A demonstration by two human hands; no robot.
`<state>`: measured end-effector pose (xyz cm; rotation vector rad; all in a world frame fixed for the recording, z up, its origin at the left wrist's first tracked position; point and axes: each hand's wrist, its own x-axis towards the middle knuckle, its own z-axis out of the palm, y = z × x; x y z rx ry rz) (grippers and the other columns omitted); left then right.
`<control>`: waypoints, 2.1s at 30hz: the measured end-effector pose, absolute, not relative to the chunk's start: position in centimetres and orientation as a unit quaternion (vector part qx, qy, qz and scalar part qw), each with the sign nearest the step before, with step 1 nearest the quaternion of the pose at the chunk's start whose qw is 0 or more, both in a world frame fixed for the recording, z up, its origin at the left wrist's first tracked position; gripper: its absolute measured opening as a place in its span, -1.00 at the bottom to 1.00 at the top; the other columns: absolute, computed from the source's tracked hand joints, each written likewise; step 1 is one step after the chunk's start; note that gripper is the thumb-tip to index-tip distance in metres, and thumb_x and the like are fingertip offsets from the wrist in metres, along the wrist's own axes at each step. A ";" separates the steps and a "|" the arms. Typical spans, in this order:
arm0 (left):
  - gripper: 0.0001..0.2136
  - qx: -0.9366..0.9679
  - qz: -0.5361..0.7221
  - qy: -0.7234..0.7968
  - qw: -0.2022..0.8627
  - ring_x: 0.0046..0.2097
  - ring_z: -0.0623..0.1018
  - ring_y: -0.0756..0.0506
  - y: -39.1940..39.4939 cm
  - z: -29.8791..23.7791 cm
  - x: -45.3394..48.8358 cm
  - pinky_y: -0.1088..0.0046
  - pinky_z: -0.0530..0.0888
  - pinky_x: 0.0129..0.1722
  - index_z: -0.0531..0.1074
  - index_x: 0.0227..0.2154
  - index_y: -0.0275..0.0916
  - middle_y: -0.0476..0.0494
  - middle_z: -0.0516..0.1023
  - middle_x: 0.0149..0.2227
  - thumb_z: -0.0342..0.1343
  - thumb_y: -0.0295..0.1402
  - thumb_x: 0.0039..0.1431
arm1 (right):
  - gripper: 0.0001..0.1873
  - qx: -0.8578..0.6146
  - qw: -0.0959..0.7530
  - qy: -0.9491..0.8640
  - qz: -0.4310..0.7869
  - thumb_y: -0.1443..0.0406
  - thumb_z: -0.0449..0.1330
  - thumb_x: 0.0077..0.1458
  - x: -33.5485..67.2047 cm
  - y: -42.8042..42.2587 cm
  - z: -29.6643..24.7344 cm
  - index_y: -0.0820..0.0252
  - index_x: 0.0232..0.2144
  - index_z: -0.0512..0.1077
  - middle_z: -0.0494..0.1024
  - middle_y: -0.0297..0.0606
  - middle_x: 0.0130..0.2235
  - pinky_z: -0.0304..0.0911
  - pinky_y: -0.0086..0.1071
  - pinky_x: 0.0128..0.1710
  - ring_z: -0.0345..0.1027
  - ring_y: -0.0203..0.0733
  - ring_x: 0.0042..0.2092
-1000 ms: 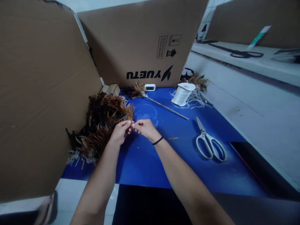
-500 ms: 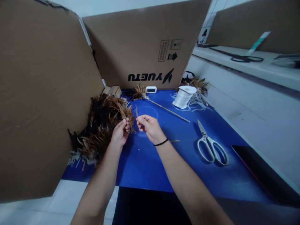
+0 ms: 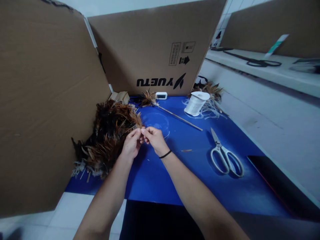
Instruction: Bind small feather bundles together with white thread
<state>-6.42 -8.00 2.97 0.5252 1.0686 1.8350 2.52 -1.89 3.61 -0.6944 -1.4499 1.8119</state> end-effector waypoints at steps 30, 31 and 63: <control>-0.69 0.306 0.617 0.394 0.608 -0.66 0.19 0.20 -9.2 3.8 -6.4 0.69 0.09 -0.73 0.47 -0.35 -0.37 -0.02 0.42 -0.53 0.27 -0.20 -0.03 | -0.67 -0.172 0.308 -0.550 0.757 0.12 0.38 -0.22 5.6 1.0 4.8 0.26 -0.45 0.52 0.43 -0.39 -0.56 0.10 -0.51 -0.51 0.24 -0.42 -0.50; -0.70 0.314 0.622 0.398 0.597 -0.65 0.22 0.20 -9.2 3.8 -6.4 0.68 0.12 -0.72 0.47 -0.34 -0.37 -0.02 0.43 -0.52 0.28 -0.21 -0.04 | -0.66 -0.174 0.310 -0.539 0.764 0.12 0.39 -0.23 5.5 1.0 4.8 0.26 -0.45 0.52 0.43 -0.39 -0.56 0.09 -0.51 -0.53 0.24 -0.42 -0.51; -0.66 0.327 0.600 0.612 0.399 -0.71 0.28 0.14 -7.8 2.0 -7.1 0.61 0.09 -0.77 0.46 -0.33 -0.32 -0.10 0.49 -0.43 0.09 -0.09 0.08 | -0.78 -0.319 0.278 -0.677 0.602 0.20 0.26 -0.04 6.4 1.3 2.0 0.29 -0.41 0.50 0.48 -0.30 -0.51 0.06 -0.46 -0.54 0.17 -0.38 -0.55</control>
